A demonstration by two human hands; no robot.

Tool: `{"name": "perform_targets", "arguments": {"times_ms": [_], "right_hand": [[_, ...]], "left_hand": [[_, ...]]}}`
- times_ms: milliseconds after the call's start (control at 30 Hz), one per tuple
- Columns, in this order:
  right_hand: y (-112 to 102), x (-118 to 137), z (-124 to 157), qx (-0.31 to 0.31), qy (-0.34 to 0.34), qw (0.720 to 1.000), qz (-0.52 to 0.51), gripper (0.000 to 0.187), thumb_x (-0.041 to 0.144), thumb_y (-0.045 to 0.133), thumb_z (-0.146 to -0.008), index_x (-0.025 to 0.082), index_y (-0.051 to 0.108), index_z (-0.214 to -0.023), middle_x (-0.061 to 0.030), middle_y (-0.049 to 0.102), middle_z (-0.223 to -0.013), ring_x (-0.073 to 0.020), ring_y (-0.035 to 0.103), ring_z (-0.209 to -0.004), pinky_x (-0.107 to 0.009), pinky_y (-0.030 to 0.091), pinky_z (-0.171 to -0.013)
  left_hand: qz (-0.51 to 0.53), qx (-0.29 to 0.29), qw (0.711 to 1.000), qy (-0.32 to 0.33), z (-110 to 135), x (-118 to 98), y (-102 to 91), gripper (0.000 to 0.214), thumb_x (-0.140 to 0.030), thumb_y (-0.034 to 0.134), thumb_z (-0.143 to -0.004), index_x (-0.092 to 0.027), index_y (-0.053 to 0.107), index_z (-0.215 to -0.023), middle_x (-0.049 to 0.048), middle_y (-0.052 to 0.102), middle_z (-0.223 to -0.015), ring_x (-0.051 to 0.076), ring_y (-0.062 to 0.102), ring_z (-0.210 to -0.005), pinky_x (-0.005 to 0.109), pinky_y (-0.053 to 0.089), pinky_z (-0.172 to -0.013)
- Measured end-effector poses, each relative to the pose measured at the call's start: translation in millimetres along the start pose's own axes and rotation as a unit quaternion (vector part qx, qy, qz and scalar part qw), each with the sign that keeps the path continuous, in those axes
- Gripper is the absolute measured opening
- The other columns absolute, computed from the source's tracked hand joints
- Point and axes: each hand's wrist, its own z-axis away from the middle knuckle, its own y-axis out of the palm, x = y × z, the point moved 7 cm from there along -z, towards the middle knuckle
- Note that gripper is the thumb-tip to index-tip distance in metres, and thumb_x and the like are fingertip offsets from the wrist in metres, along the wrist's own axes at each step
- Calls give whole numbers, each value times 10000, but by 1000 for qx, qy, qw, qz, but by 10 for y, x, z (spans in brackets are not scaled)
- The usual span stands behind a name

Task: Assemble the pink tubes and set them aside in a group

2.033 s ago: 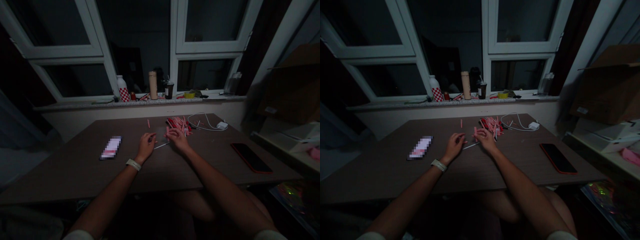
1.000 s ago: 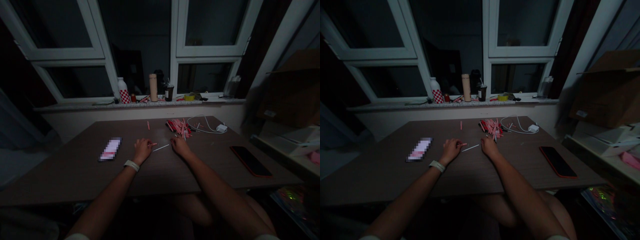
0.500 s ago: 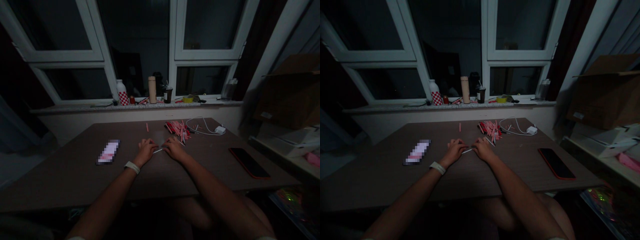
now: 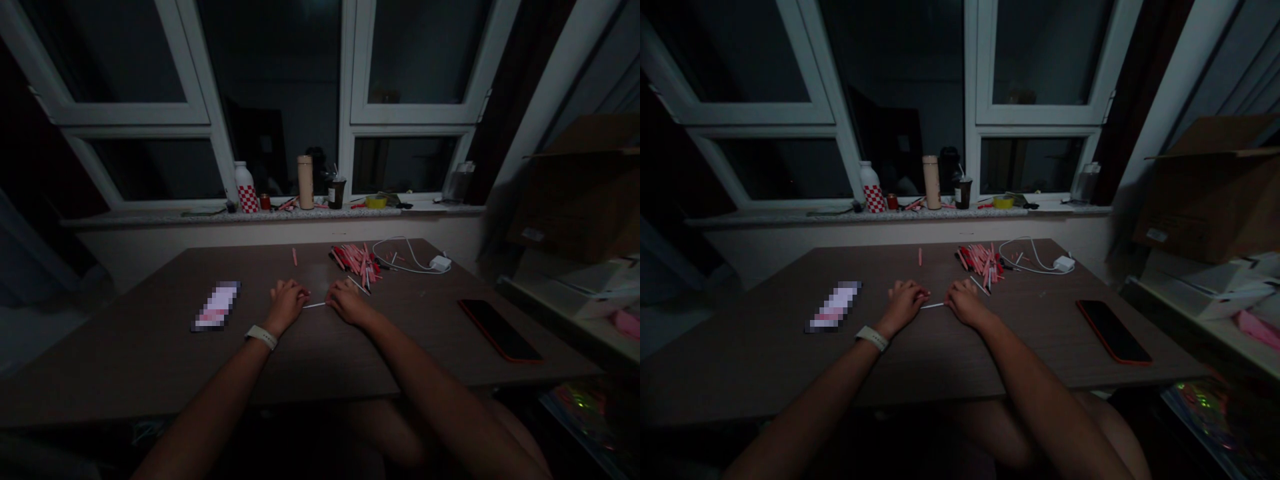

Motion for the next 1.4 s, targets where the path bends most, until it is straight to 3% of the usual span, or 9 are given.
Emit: {"name": "perform_targets", "arguments": {"times_ms": [300,567,800,1400], "right_hand": [[-127,-229,6,-73,49,994,-66,145,253,556,-982,174,676,-1005,-89,670,-1060,-257,497,-1053,-356,370,-952],[-171,-314,6,-90,111,989,-49,167,236,553,-972,163,701,-998,-105,686,-967,-253,524,-1007,-341,375,-891],[-237,-258,11,-71,48,995,-41,225,215,537,-984,180,757,-1015,-88,750,-974,-234,580,-935,-366,333,-946],[-246,-237,10,-86,35,994,-50,245,208,529,-983,177,769,-1021,-93,755,-982,-223,592,-935,-357,340,-950]], "left_hand": [[-4,-6,1000,-12,2,42,-6,195,-341,584,-940,-268,745,-1024,92,648,-1066,304,479,-1084,419,363,-873],[-1,16,1000,-6,-18,42,82,184,-342,578,-962,-248,731,-1002,85,647,-1108,300,471,-1108,401,356,-865],[31,-27,999,-23,-34,40,-5,192,-384,580,-970,-235,701,-976,74,648,-1120,277,487,-1107,393,358,-886],[50,-45,997,-24,-24,-13,-90,186,-373,579,-968,-230,697,-986,74,646,-1117,272,498,-1105,384,360,-885]]}}
